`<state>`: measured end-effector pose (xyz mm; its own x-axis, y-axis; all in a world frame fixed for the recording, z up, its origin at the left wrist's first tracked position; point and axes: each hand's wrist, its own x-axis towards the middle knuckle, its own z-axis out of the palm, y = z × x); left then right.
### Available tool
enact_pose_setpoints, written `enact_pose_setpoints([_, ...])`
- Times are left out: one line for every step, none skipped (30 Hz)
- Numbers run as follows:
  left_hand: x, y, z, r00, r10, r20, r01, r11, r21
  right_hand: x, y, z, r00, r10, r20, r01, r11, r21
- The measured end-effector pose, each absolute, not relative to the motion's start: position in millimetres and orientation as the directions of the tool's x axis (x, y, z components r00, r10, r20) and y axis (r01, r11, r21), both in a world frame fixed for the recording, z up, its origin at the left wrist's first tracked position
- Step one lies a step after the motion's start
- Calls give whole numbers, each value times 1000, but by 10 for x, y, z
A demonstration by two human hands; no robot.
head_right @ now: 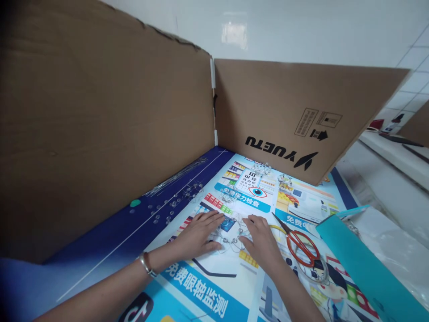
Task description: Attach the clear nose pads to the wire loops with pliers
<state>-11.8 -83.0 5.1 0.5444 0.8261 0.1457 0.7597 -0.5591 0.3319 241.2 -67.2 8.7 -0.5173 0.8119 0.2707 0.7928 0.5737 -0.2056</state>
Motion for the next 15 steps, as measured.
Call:
enact_pose_setpoints([-102, -831, 47, 540, 827, 154, 761, -559, 330, 2408, -698, 132, -506, 814, 285, 801, 566, -194])
enact_pose_setpoints([-88, -832, 41, 533, 830, 165, 763, -556, 329, 2405, -736, 187, -497, 816, 296, 809, 559, -182])
enact_pose_setpoints([-78, -834, 34, 527, 832, 174, 765, -554, 329, 2401, -790, 251, -492, 817, 301, 815, 554, -170])
enact_pose_setpoints([-70, -836, 25, 521, 834, 183, 766, -551, 331, 2396, -862, 319, -491, 818, 301, 819, 551, -160])
enact_pose_setpoints([-65, -839, 15, 515, 835, 192, 766, -549, 334, 2390, -952, 389, -494, 817, 299, 821, 551, -149])
enact_pose_setpoints([-62, -842, 3, 510, 836, 201, 766, -548, 336, 2382, -1060, 456, -505, 819, 273, 820, 553, -145])
enact_pose_setpoints([-60, -846, -10, 507, 836, 208, 765, -548, 337, 2373, -1182, 516, -516, 814, 266, 815, 562, -142])
enact_pose_setpoints([-58, -850, -22, 505, 836, 215, 765, -549, 336, 2365, -1314, 564, -543, 801, 253, 799, 585, -138])
enact_pose_setpoints([-55, -853, -33, 504, 835, 221, 765, -550, 335, 2359, -1449, 597, -573, 781, 248, 779, 613, -132])
enact_pose_setpoints([-51, -855, -42, 505, 833, 226, 764, -553, 333, 2355, -1581, 610, -598, 762, 247, 762, 637, -120])
enact_pose_setpoints([-44, -855, -49, 507, 831, 229, 763, -556, 330, 2353, -1707, 603, -634, 732, 249, 736, 670, -98])
enact_pose_setpoints([-34, -853, -54, 510, 828, 232, 761, -560, 327, 2351, -1823, 572, -670, 694, 264, 704, 707, -71])
enact_pose_setpoints([-21, -849, -56, 515, 825, 233, 759, -566, 322, 2348, -1928, 518, -706, 650, 281, 668, 743, -42])
enact_pose_setpoints([-4, -841, -57, 521, 821, 234, 757, -571, 317, 2341, -2025, 445, -731, 620, 286, 645, 764, -7])
enact_pose_setpoints([16, -831, -56, 527, 817, 235, 755, -577, 312, 2329, -2113, 356, -730, 623, 283, 651, 759, 9])
